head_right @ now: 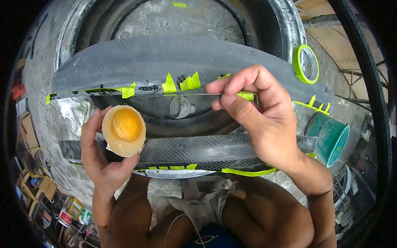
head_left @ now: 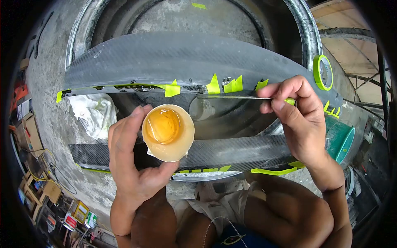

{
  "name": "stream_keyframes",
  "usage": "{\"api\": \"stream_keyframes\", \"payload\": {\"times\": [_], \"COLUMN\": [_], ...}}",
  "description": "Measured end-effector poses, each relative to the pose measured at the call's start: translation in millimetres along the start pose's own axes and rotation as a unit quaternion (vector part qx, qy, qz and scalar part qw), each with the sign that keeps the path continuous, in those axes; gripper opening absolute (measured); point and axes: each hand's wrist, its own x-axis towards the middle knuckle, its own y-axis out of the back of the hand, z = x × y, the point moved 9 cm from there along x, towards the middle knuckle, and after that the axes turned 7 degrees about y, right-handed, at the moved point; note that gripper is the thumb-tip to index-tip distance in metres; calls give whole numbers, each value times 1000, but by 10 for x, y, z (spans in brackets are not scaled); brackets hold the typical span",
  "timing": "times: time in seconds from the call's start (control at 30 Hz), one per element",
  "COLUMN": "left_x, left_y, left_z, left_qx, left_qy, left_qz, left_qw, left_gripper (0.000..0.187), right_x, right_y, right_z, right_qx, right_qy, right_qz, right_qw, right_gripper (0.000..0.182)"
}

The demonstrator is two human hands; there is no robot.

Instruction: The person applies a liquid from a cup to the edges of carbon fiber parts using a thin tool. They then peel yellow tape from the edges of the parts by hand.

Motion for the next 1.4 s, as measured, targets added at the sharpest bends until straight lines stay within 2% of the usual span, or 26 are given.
{"api": "stream_keyframes", "payload": {"times": [0.37,0.53,0.8,1.0,1.07,1.4], "left_x": [-79,-100,-123,-127,-105,-123], "left_y": [-13,13,20,19,72,87], "left_z": [-98,-115,-133,-143,-125,-140], "left_qx": [-28,-42,-32,-50,-43,-32], "left_qy": [25,38,42,36,32,24], "left_qz": [-44,-36,-43,-35,20,15], "left_qw": [998,998,998,998,998,999], "left_gripper": [93,93,93,94,89,90], "right_x": [-106,-99,-112,-110,-106,-169], "right_y": [-56,-66,-78,-174,-210,-221], "right_z": [166,117,183,197,194,222], "right_qx": [2,3,35,55,55,65], "right_qy": [23,49,18,27,35,49], "right_qz": [12,23,19,22,19,40], "right_qw": [1000,999,999,998,998,996], "right_gripper": [9,9,9,10,10,10]}}
